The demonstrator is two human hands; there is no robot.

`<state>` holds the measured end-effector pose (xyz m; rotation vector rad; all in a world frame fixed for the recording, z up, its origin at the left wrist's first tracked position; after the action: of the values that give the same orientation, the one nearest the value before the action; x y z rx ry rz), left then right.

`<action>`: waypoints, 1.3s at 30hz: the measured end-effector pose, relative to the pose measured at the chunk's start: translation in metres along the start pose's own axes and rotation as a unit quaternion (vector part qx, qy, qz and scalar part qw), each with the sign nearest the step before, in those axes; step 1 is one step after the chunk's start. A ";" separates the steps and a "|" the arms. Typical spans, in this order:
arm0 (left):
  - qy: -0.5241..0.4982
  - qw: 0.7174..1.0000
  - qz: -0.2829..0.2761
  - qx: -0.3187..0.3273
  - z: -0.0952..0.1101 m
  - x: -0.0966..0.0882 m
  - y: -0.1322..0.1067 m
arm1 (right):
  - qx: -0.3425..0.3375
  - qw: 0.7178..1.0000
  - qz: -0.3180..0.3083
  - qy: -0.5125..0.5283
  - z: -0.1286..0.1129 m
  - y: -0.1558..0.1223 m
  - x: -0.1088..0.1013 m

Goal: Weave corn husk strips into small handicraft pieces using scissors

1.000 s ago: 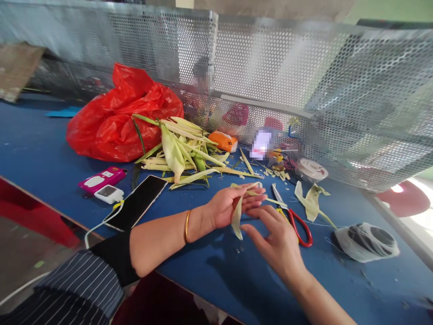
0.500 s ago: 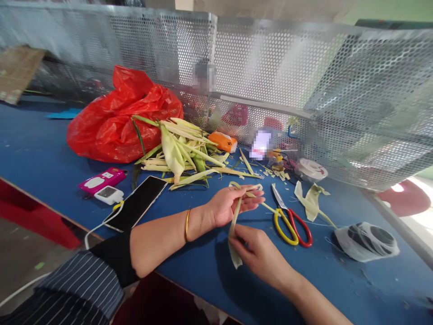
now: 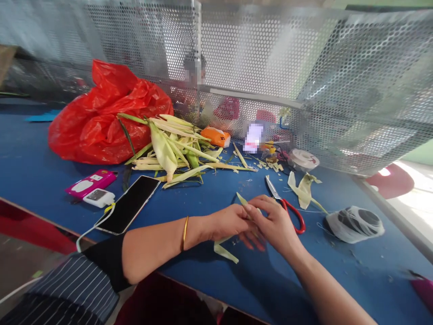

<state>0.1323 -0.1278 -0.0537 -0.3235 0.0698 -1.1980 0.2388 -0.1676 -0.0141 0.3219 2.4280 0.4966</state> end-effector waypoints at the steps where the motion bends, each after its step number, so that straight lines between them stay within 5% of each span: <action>1: -0.023 1.000 0.010 -0.003 0.000 -0.001 0.001 | -0.007 0.999 0.035 0.007 -0.002 -0.001 -0.002; 4: -0.144 0.983 0.109 0.043 0.008 -0.015 0.002 | -0.061 0.989 0.130 -0.024 -0.015 -0.009 -0.010; 7: -0.228 0.948 0.187 0.122 0.021 -0.030 -0.001 | -0.034 0.999 0.034 0.008 -0.019 -0.015 0.008; 11: -0.250 0.935 0.210 0.139 0.026 -0.035 -0.004 | 0.080 0.984 -0.110 0.111 -0.005 -0.022 0.046; 15: -0.249 0.933 0.220 0.135 0.026 -0.038 -0.005 | 0.198 0.939 -0.114 0.255 0.010 -0.019 0.047; 18: -0.258 0.928 0.230 0.140 0.027 -0.043 -0.006 | 0.217 0.942 -0.119 0.229 0.017 -0.011 0.031; 23: -0.250 0.934 0.217 0.136 0.027 -0.045 -0.005 | 0.160 0.974 -0.160 0.012 0.022 -0.004 0.017; 26: -0.194 0.950 0.220 0.110 0.023 -0.041 -0.004 | 0.060 0.993 -0.029 -0.097 0.008 -0.003 -0.001; 29: -0.131 0.972 0.180 0.074 0.018 -0.029 -0.003 | -0.052 0.986 0.127 -0.092 -0.013 -0.007 -0.022; 31: -0.100 0.985 0.128 0.064 0.014 -0.017 -0.002 | -0.083 0.983 0.140 -0.084 -0.019 -0.007 -0.026; 35: 0.000 0.999 0.038 0.019 0.006 0.006 -0.001 | 0.024 1.000 -0.002 0.004 -0.002 -0.002 -0.005; 37: 0.039 0.999 -0.003 0.001 0.002 0.012 0.000 | 0.111 0.984 -0.060 0.129 0.008 -0.002 0.008; 39: 0.038 0.999 -0.016 -0.008 0.000 0.013 0.001 | 0.162 0.960 -0.046 0.224 0.011 -0.005 0.013</action>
<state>0.1376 -0.1392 -0.0524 -0.2944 0.1408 -1.2423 0.2353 -0.1642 -0.0313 0.2502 2.9568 0.1341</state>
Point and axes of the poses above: each hand's wrist, its own y-axis towards the middle knuckle, its own x-axis out of the palm, z = x × y, the point moved 4 cm from there along y, towards the middle knuckle, and after that the axes turned 15 degrees about y, right-handed, at the moved point
